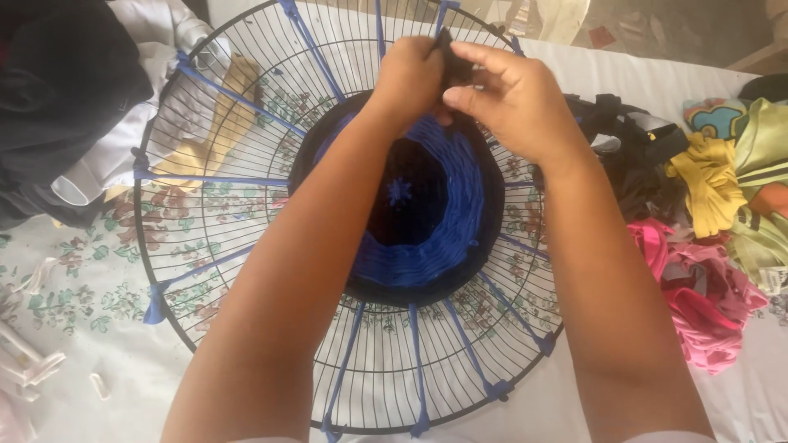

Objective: Weaving strips of dark fabric onto a metal fan guard frame to create a decorative rug or mat.

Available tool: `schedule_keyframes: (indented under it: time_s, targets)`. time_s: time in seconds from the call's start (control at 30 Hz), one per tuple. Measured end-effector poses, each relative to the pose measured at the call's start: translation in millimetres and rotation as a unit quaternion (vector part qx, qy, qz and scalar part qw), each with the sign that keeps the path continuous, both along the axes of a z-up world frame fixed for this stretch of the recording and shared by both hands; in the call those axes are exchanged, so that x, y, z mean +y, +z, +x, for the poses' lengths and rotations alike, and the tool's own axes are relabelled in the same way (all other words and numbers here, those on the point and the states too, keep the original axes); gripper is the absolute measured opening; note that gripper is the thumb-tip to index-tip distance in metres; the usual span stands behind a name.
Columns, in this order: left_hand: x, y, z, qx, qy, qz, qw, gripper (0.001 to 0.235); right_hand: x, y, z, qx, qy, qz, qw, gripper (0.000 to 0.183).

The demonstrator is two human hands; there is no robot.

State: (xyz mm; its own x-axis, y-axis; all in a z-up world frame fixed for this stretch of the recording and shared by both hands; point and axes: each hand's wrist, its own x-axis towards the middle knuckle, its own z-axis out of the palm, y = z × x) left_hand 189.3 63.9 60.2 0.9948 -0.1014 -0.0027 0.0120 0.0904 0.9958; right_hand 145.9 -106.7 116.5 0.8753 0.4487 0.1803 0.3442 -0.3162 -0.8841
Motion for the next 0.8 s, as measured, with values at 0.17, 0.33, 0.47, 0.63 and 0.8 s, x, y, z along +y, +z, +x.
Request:
schedule_keyframes:
  time_s: [0.17, 0.33, 0.47, 0.63, 0.8]
  targets:
    - [-53, -21, 33, -0.129, 0.019, 0.006, 0.991, 0.038, -24, -7, 7, -0.298, -0.061, -0.125, 0.944, 0.036]
    - [-55, -16, 17, -0.052, 0.06, 0.175, 0.981, 0.061, -46, -53, 22, -0.202, -0.155, -0.038, 0.966, 0.018]
    - [-70, -77, 35, -0.121, -0.024, 0.361, 0.924, 0.078, -55, -87, 32, -0.134, -0.203, 0.01, 0.97, 0.02]
    - [-74, -65, 24, -0.044, -0.066, 0.421, 0.904, 0.029, -66, -122, 52, -0.065, -0.25, -0.063, 0.964, 0.019]
    - [-78, -82, 25, -0.058, 0.023, 0.288, 0.956, 0.009, -52, -113, 55, -0.004, -0.262, -0.094, 0.96, 0.012]
